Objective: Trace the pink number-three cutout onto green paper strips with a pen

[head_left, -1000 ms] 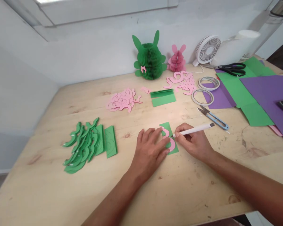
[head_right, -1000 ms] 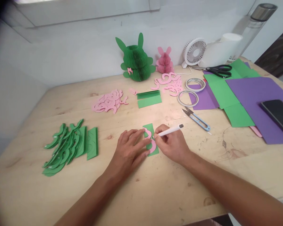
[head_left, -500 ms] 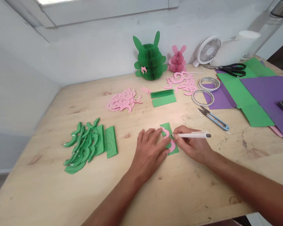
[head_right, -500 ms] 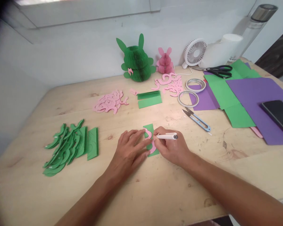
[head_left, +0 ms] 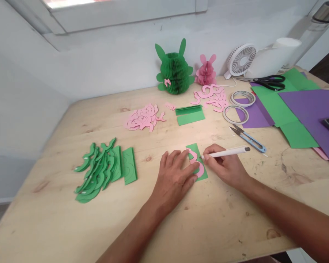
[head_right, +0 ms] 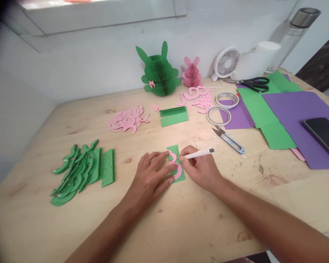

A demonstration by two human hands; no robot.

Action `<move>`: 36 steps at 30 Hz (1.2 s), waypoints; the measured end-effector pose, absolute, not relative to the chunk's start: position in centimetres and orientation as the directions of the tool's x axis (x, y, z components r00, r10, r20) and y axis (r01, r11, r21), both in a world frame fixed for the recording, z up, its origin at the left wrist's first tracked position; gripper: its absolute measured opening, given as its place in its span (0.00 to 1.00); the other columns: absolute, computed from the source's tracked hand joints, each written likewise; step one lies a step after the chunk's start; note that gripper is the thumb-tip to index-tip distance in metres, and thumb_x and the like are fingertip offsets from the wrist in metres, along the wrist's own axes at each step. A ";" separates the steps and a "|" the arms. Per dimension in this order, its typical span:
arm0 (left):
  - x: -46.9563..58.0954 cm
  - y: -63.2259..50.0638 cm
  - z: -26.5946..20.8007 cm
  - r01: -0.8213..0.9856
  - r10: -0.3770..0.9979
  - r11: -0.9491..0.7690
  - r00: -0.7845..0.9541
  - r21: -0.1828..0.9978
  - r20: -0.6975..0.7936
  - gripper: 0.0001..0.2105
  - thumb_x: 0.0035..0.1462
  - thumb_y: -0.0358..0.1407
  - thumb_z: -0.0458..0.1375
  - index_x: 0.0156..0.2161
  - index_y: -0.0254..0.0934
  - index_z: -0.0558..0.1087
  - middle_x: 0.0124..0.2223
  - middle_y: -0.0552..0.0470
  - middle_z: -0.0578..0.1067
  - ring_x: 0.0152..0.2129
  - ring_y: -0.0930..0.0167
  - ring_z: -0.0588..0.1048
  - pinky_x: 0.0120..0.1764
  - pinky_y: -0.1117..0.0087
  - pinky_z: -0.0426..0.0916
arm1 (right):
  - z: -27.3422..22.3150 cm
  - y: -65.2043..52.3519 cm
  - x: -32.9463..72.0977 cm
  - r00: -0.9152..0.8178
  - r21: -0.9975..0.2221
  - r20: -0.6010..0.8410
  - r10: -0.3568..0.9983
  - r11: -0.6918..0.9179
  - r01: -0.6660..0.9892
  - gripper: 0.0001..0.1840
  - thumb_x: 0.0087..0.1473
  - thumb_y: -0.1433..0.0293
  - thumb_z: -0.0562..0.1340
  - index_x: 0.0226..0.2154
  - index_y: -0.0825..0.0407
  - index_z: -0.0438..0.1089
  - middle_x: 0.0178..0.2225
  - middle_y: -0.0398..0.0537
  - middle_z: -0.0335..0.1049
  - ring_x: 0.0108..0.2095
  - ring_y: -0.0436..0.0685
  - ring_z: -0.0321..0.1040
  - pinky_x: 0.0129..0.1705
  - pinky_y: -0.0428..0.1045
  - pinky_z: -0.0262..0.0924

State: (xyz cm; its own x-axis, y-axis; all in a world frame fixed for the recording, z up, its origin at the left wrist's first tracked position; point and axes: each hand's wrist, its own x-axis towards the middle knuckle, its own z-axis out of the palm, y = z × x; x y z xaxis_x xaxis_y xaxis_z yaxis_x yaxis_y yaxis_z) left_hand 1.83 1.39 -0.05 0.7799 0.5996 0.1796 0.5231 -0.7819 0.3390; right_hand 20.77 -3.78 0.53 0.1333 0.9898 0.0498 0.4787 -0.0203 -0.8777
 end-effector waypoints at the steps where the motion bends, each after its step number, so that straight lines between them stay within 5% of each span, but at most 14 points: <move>1: 1.8 1.4 0.0 0.523 0.600 -0.782 0.779 0.339 0.184 0.11 0.61 0.36 0.53 0.46 0.47 0.74 0.59 0.46 0.65 0.53 0.56 0.61 0.54 0.45 0.54 | 0.6 -3.7 20.8 0.143 -0.888 0.042 0.989 -0.028 0.458 0.06 0.56 0.69 0.55 0.30 0.51 0.66 0.24 0.42 0.63 0.22 0.49 0.56 0.23 0.45 0.50; 36: 1.8 1.5 -0.3 0.508 0.599 -0.780 0.775 0.366 0.200 0.11 0.60 0.35 0.54 0.46 0.46 0.74 0.59 0.47 0.66 0.53 0.55 0.62 0.55 0.44 0.54 | 0.7 -3.5 20.7 0.175 -0.869 -0.014 0.985 -0.098 0.485 0.02 0.49 0.72 0.57 0.26 0.51 0.65 0.19 0.38 0.60 0.19 0.47 0.54 0.21 0.44 0.48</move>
State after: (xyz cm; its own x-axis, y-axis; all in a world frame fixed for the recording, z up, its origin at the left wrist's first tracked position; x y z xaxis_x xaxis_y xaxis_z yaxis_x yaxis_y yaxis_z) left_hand 1.85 1.48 -0.27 0.7754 0.5990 0.2000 0.5078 -0.7797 0.3664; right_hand 20.74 -3.48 0.65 0.1746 0.9845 -0.0136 0.4849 -0.0980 -0.8691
